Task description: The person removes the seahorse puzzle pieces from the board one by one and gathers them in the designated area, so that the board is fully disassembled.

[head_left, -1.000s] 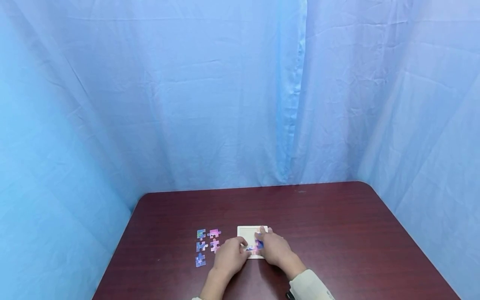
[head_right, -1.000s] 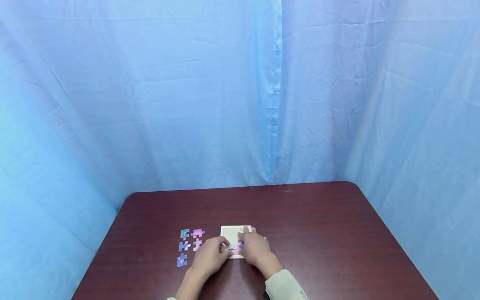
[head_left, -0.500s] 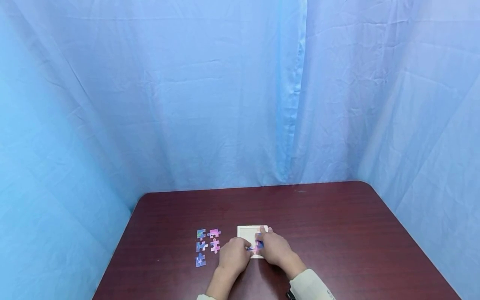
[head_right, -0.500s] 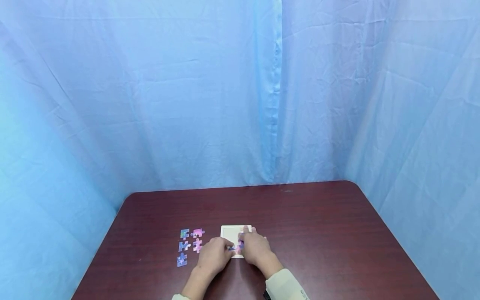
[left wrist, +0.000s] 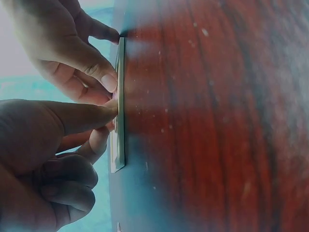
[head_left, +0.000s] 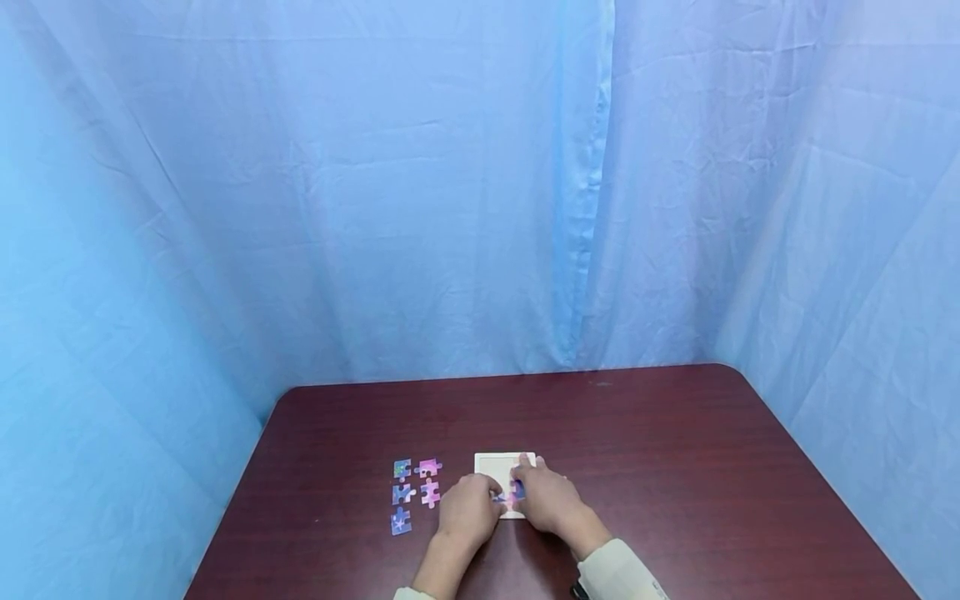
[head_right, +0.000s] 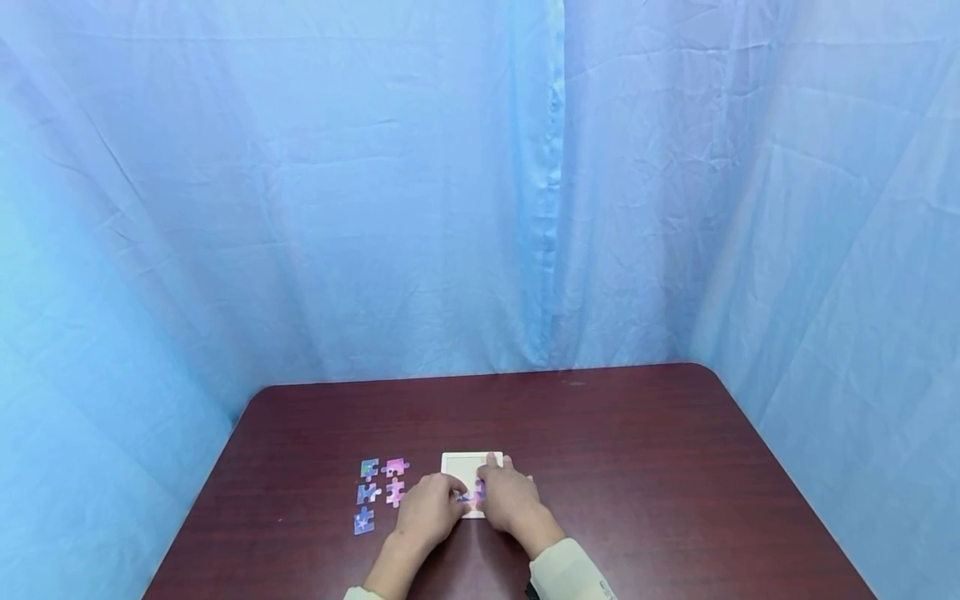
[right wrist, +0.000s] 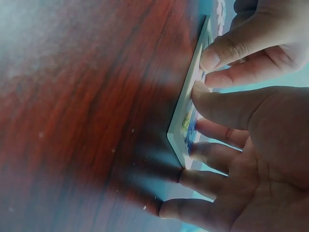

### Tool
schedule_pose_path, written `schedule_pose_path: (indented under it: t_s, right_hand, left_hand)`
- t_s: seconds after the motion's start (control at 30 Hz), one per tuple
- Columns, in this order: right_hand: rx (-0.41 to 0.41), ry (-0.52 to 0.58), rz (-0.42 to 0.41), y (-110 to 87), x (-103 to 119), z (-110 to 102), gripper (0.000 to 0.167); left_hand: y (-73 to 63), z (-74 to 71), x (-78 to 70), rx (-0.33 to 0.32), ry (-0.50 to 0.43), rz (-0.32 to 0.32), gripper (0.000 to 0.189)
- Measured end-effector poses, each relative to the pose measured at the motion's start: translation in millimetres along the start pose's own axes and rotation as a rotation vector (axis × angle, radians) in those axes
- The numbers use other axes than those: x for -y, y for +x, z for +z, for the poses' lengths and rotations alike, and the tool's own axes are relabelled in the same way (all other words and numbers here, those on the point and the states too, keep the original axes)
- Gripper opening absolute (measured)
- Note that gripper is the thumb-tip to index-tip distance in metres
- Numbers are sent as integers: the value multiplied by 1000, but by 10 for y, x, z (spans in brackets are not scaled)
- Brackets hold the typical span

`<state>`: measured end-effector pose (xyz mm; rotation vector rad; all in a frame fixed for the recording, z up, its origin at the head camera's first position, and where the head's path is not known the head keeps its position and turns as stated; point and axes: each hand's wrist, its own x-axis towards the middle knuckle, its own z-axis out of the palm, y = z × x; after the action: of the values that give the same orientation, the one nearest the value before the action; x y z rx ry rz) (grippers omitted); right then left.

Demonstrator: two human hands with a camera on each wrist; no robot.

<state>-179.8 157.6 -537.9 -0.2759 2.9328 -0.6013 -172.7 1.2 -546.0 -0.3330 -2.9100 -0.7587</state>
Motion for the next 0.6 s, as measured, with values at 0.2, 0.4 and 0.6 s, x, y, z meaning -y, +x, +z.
schedule_pose_path:
  t_s: [0.2,0.4,0.6]
  right_hand:
    - [-32,-1,-6,10,-14,15,41]
    - [-25,2,-29,-9,-24,15,34]
    - [-21,0,-60,-15,-36,10,29]
  left_hand:
    - [-4,4,2,-10,4,9,21]
    - [-11,11,-1,-24,18,7,21]
    - [-33,12,-23,-48,33,18,25]
